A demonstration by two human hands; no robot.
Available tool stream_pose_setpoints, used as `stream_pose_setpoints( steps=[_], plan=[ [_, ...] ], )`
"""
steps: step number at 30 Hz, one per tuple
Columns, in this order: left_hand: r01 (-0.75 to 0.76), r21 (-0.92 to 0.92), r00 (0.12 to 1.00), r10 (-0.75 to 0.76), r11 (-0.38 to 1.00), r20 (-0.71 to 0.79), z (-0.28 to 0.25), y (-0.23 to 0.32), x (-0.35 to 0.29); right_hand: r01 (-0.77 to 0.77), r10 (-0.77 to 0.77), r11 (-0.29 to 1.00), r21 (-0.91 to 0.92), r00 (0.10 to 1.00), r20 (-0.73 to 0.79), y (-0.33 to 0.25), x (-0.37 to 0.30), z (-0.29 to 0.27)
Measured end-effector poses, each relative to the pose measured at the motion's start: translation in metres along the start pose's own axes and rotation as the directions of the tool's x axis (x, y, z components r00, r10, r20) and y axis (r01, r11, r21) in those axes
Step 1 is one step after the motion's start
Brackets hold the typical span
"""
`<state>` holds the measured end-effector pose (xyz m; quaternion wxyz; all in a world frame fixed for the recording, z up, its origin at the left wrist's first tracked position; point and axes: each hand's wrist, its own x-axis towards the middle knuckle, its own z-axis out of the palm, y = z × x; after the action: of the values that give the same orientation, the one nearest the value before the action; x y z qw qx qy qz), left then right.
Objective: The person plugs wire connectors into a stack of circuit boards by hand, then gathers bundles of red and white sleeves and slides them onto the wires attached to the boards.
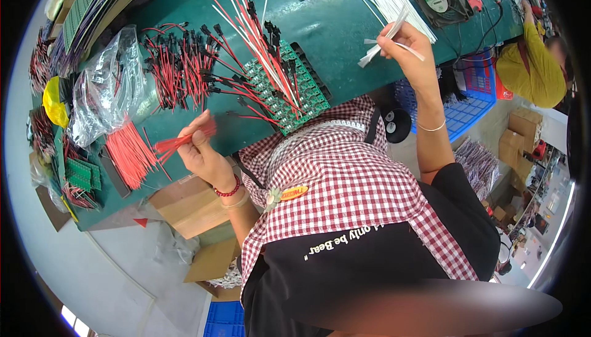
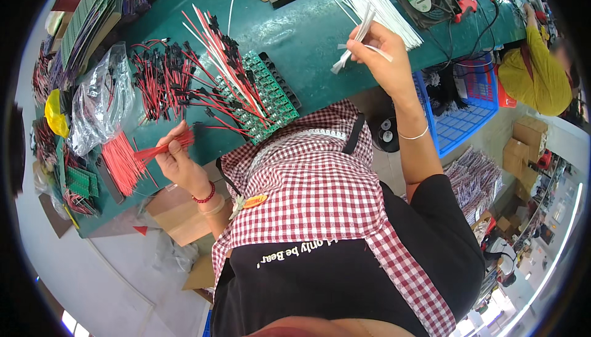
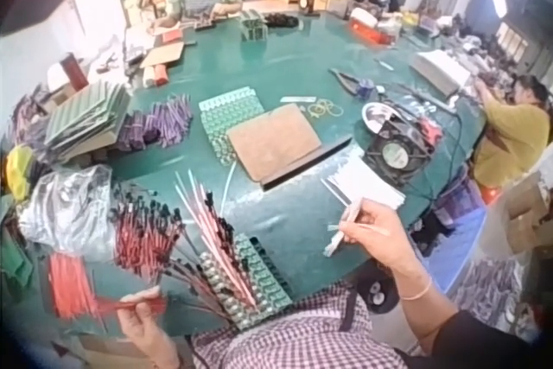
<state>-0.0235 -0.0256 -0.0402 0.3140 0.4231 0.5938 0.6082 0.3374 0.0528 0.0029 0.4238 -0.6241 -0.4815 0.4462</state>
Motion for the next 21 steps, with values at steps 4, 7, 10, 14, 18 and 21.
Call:
stream_pose_setpoints(
  steps=[4,7,10,14,18,21],
  plan=[
    [-0.08,-0.086,0.995,0.075,0.993,-0.06,0.0,0.009,0.0,0.008,-0.008,0.999,-0.038,1.0,-0.005,-0.013,-0.007,-0.009],
    [-0.029,0.043,0.999,0.031,0.999,-0.033,0.005,0.005,0.001,-0.029,0.032,0.998,-0.05,0.997,0.068,-0.013,-0.005,-0.011],
    [-0.009,0.01,0.999,0.009,1.0,-0.033,0.01,-0.006,-0.004,-0.005,0.005,1.0,0.015,1.0,0.012,0.006,0.0,0.004],
    [-0.018,0.043,0.998,0.021,0.999,-0.066,0.007,-0.001,-0.004,-0.023,0.021,0.999,-0.047,0.999,-0.044,0.008,-0.003,0.01],
    [0.044,0.012,0.994,-0.043,0.999,-0.102,0.005,0.025,-0.003,0.115,-0.149,0.948,-0.296,0.984,-0.095,0.01,-0.005,0.009],
    [-0.094,0.039,0.986,0.099,0.995,-0.134,0.018,0.065,0.004,0.183,-0.23,0.919,-0.35,0.968,-0.099,0.006,-0.005,0.009]
  ],
)
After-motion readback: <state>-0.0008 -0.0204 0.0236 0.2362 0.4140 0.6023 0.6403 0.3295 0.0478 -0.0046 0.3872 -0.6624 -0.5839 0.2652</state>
